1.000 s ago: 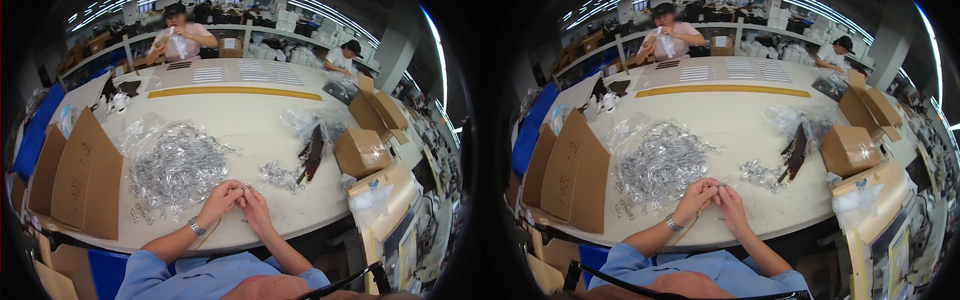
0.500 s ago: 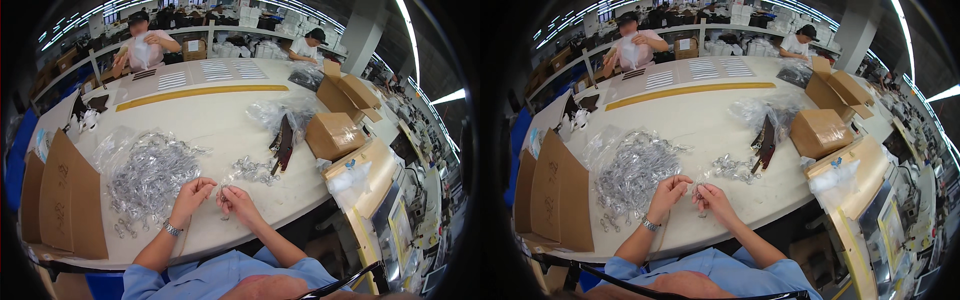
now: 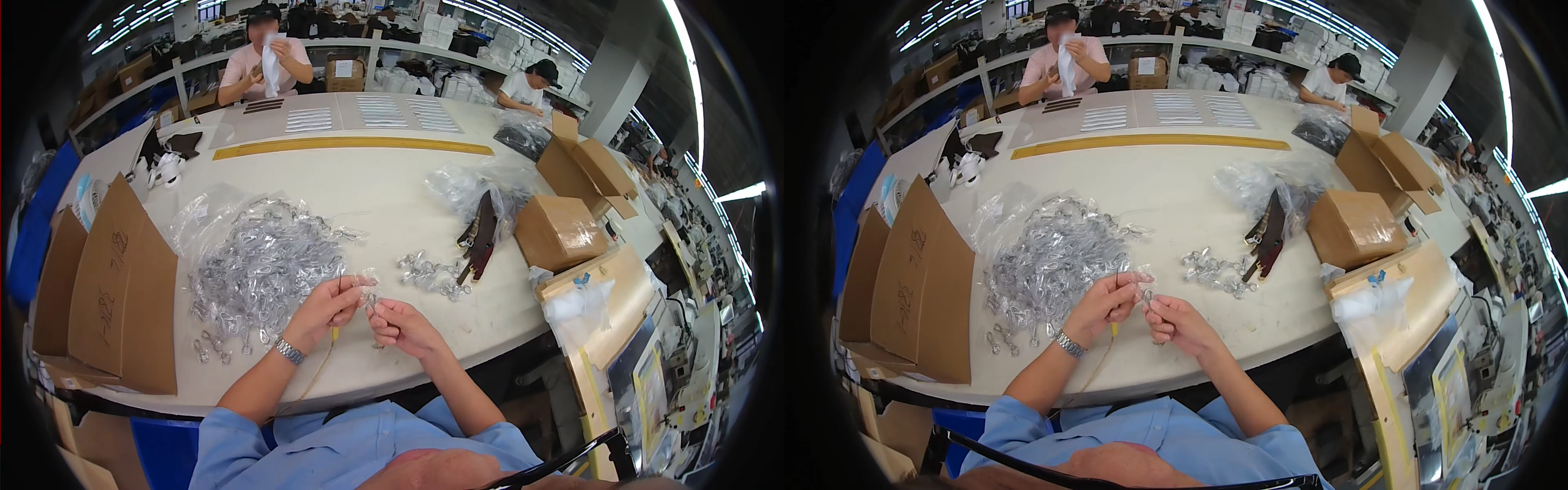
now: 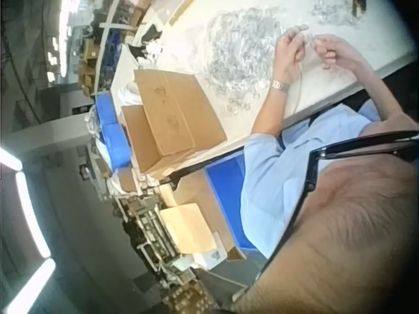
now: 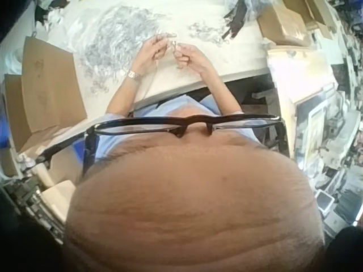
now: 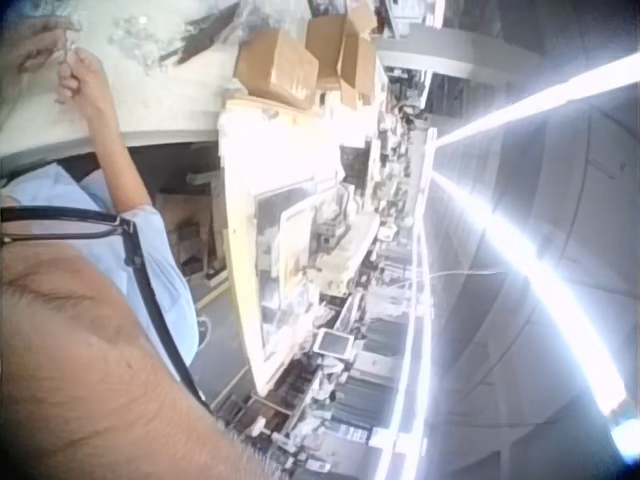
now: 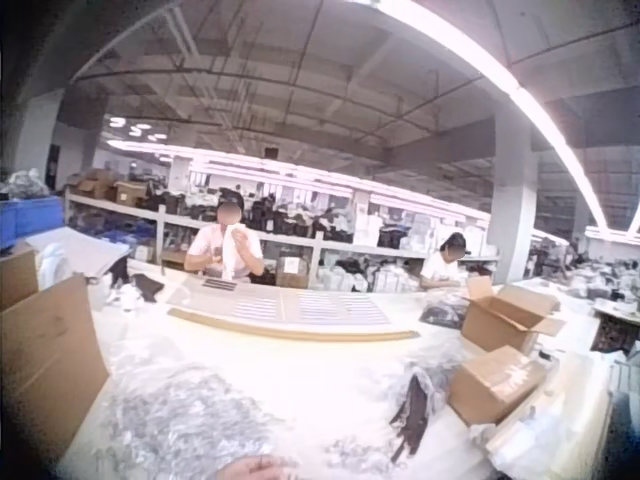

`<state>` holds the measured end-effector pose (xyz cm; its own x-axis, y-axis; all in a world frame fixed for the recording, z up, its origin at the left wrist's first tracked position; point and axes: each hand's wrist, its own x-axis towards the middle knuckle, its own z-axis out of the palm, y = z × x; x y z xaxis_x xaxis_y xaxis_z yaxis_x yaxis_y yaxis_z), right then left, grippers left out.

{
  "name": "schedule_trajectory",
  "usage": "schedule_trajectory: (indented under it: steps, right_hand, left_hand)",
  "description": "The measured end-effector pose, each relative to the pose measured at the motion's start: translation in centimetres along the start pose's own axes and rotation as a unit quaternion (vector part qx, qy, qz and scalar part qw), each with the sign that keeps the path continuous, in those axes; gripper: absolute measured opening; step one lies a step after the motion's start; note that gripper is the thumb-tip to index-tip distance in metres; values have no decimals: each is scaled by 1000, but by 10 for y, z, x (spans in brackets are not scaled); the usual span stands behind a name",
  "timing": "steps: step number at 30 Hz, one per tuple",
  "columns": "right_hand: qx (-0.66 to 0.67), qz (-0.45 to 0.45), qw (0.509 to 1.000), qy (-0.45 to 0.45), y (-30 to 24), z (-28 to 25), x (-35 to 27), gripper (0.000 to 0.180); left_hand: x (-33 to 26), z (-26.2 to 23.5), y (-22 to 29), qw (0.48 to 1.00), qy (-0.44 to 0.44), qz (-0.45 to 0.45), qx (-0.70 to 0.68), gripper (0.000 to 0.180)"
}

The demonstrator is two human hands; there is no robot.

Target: The person attaches metal fasteners to a yellow cord by hand at an assembly table.

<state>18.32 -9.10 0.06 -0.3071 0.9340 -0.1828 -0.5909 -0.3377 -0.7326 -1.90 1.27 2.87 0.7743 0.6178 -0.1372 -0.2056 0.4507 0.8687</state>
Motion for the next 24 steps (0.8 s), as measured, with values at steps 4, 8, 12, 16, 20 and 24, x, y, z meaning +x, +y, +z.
schedule_trajectory:
  steps: [4, 8, 12, 16, 20, 24]
  right_hand:
    - [153, 60, 984, -65, 4, -9, 1, 18]
    - [218, 60, 968, -111, -1, -13, 4, 17]
    - [189, 69, 974, -103, 0, -9, 3, 17]
    - [105, 67, 991, -48, 2, -2, 3, 17]
    - [-81, 41, 994, 62, -6, 26, 1, 16]
    - [-371, -14, 924, 95, -5, 34, 0, 17]
  left_hand:
    - [3, -10, -4, 996, -73, -10, 42, 38]
    - [7, -14, 4, 993, -109, -5, 42, 39]
    - [8, -9, 2, 993, -75, 3, 94, 29]
    - [7, -3, -3, 988, -15, 16, 152, 16]
    - [11, -12, -16, 961, 41, 93, 256, 14]
    - [16, -9, -19, 934, 46, 153, 321, 11]
